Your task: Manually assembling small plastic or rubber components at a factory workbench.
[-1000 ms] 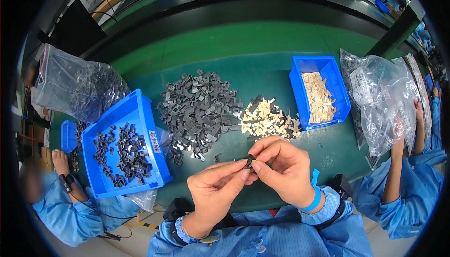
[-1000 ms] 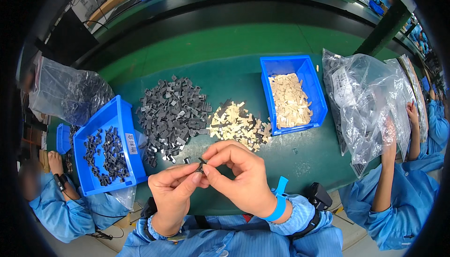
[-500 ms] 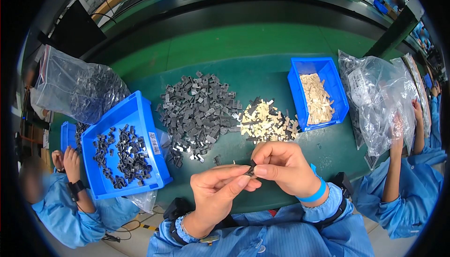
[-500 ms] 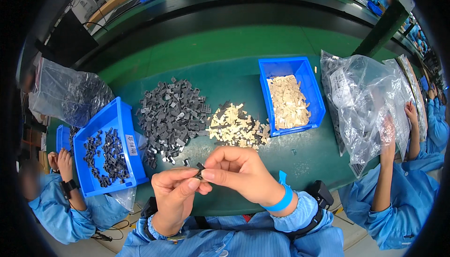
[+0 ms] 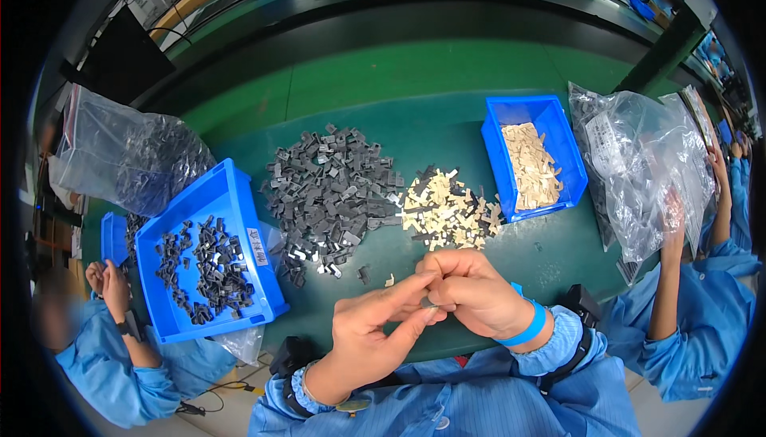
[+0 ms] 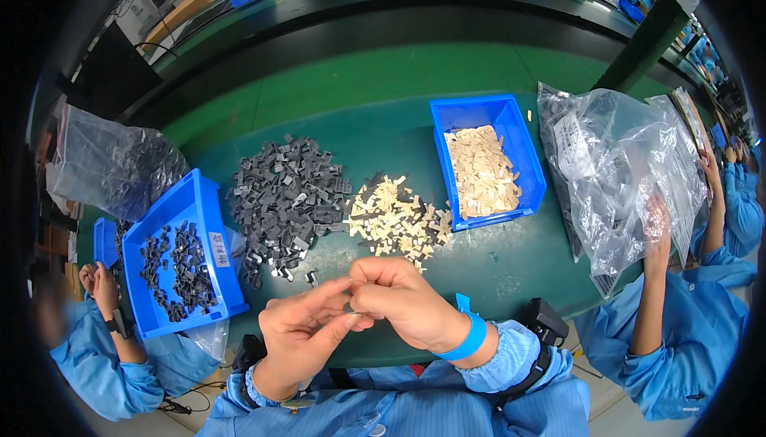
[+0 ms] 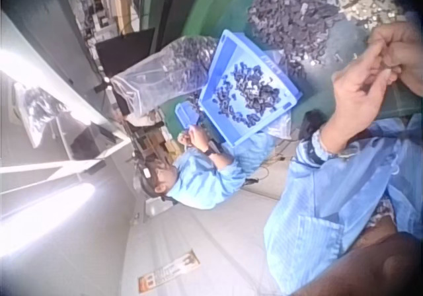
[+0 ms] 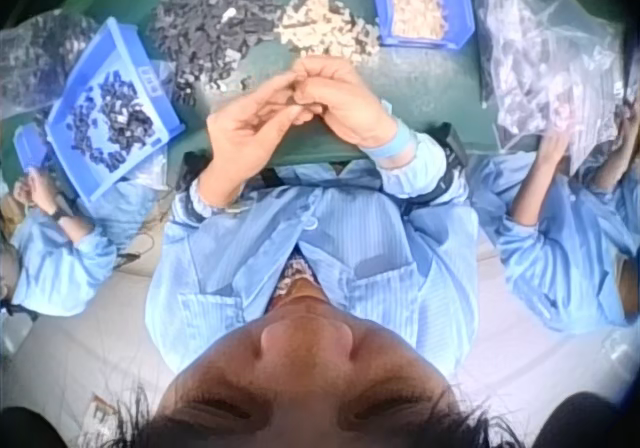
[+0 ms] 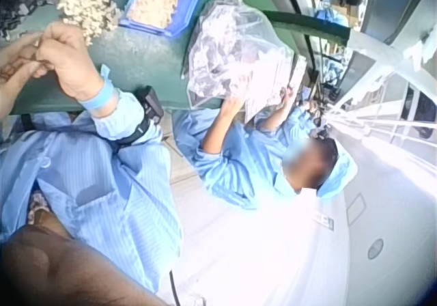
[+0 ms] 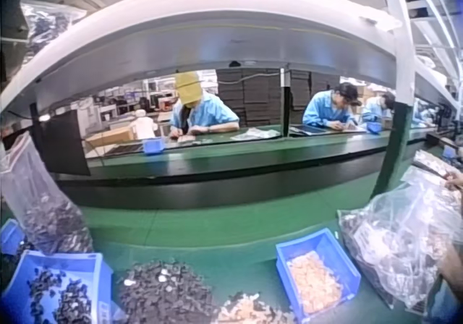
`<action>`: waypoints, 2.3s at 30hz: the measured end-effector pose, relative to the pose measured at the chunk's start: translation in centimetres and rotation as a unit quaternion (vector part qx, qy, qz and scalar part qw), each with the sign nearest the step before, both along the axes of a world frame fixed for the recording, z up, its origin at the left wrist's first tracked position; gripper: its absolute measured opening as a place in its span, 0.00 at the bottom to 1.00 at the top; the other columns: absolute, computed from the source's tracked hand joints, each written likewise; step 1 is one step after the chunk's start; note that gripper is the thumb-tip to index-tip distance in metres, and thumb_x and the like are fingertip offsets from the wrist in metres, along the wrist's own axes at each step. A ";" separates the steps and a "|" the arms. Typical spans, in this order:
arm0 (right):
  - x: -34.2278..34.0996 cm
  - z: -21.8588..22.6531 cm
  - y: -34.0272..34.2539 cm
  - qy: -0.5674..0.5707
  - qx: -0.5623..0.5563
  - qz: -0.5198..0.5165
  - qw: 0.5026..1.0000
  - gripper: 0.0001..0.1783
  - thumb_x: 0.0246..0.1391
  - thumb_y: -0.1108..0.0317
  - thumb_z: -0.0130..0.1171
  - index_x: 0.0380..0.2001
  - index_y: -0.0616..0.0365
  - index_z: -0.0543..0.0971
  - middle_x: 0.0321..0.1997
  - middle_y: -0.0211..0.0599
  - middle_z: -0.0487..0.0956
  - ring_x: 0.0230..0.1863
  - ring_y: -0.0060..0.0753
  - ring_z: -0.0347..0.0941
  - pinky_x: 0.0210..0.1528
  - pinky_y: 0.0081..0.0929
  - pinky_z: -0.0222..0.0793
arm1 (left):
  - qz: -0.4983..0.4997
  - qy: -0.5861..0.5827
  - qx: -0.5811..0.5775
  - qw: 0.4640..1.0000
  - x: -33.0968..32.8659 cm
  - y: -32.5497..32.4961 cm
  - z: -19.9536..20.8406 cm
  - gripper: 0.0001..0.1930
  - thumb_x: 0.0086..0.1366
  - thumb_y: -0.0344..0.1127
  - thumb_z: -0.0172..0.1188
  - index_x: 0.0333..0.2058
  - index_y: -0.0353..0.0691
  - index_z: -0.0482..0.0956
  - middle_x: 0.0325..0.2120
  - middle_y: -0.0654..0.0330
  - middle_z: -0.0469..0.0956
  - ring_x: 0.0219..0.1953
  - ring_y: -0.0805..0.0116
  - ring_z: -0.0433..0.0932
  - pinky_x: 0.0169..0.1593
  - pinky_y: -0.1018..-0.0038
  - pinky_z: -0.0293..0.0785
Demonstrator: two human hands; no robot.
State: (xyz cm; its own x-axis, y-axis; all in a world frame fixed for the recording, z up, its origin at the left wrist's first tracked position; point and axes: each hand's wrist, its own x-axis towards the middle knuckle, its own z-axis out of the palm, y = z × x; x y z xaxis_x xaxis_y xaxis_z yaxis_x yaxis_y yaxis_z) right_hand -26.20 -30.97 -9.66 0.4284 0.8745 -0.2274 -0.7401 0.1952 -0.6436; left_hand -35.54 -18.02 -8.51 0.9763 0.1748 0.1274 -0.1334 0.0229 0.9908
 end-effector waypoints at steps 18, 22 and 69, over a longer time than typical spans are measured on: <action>-0.6 -0.9 0.3 -0.572 -0.033 -0.239 0.784 0.11 0.39 0.68 0.65 0.20 0.60 0.71 0.21 0.36 0.71 0.19 0.31 0.68 0.19 0.21 0.62 | -0.060 0.170 -0.579 0.795 -1.2 0.2 -0.5 0.12 0.61 0.27 0.49 0.43 0.29 0.72 0.31 0.48 0.76 0.31 0.65 0.78 0.35 0.76 0.77; 0.8 0.0 0.1 -0.649 -0.026 -0.166 0.742 0.12 0.38 0.65 0.65 0.20 0.58 0.73 0.21 0.34 0.71 0.20 0.33 0.68 0.20 0.26 0.62 | -0.021 0.163 -0.474 0.865 -2.9 1.5 2.0 0.12 0.60 0.25 0.49 0.42 0.27 0.71 0.29 0.46 0.76 0.28 0.60 0.78 0.32 0.72 0.77; 2.1 0.7 -0.4 -0.848 -0.044 -0.163 0.503 0.10 0.31 0.68 0.55 0.24 0.55 0.76 0.29 0.28 0.74 0.30 0.28 0.68 0.32 0.27 0.59 | -0.028 0.159 -0.254 0.954 -0.2 1.4 -1.1 0.09 0.58 0.27 0.54 0.36 0.27 0.76 0.28 0.52 0.76 0.25 0.70 0.76 0.24 0.80 0.74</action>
